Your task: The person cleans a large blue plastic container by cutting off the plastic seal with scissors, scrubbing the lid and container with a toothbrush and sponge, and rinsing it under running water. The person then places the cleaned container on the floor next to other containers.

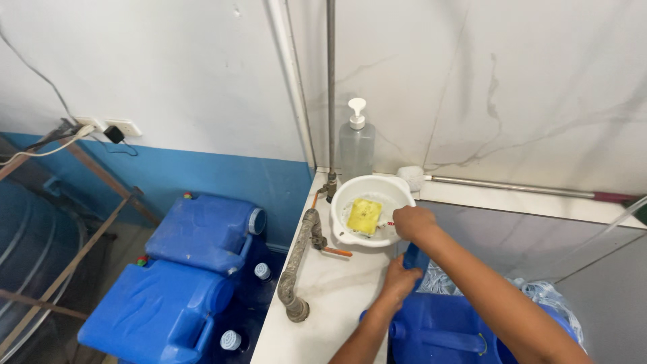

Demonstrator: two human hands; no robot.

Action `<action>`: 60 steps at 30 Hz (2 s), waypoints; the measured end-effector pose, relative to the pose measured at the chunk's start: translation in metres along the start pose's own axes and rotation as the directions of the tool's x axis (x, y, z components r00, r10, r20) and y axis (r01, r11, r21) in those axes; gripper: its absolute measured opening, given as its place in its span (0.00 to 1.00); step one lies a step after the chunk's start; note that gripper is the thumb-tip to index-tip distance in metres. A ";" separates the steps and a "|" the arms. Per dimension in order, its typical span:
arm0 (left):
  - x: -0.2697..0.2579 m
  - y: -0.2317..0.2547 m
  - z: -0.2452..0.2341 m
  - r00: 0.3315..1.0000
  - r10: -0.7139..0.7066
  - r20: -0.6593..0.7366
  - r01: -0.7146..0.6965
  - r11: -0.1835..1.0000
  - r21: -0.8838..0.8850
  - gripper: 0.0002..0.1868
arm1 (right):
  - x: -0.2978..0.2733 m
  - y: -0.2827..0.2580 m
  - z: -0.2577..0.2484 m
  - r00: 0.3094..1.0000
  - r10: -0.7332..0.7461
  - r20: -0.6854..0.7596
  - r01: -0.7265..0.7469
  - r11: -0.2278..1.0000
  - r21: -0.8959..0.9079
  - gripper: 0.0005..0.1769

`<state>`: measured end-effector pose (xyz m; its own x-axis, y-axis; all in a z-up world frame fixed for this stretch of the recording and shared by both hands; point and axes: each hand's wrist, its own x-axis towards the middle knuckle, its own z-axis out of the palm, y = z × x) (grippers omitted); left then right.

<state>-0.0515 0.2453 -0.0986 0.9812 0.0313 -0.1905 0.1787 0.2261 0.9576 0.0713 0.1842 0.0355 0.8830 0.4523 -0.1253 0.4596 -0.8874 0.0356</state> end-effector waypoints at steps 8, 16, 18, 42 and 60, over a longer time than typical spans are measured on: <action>0.008 0.062 -0.037 0.961 -0.072 0.265 0.055 0.996 0.071 0.22 | -0.113 0.116 -0.031 0.944 -0.322 0.066 0.238 0.808 0.539 0.24; 0.015 0.079 -0.002 0.884 -0.138 0.446 0.076 0.985 0.155 0.16 | -0.169 0.152 -0.049 0.972 -0.232 -0.031 0.214 0.830 0.515 0.24; 0.021 0.093 0.002 0.858 -0.102 0.504 0.072 0.994 0.078 0.19 | -0.177 0.164 -0.059 0.942 -0.294 -0.164 0.336 0.818 0.466 0.21; 0.030 0.097 0.084 0.977 0.014 0.213 0.175 0.516 -0.838 0.38 | -0.219 0.172 0.046 0.841 0.363 -0.400 0.289 0.323 0.901 0.24; 0.010 0.105 0.175 0.993 0.108 0.052 -0.020 0.575 -0.818 0.41 | -0.264 0.111 0.045 0.706 0.248 -0.663 0.106 0.889 0.445 0.28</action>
<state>-0.0101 0.0989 0.0382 0.9972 0.0050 -0.0747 0.0236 0.9258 0.3773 -0.1153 -0.0374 0.0275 0.8004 0.1582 0.5782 0.4600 -0.7805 -0.4232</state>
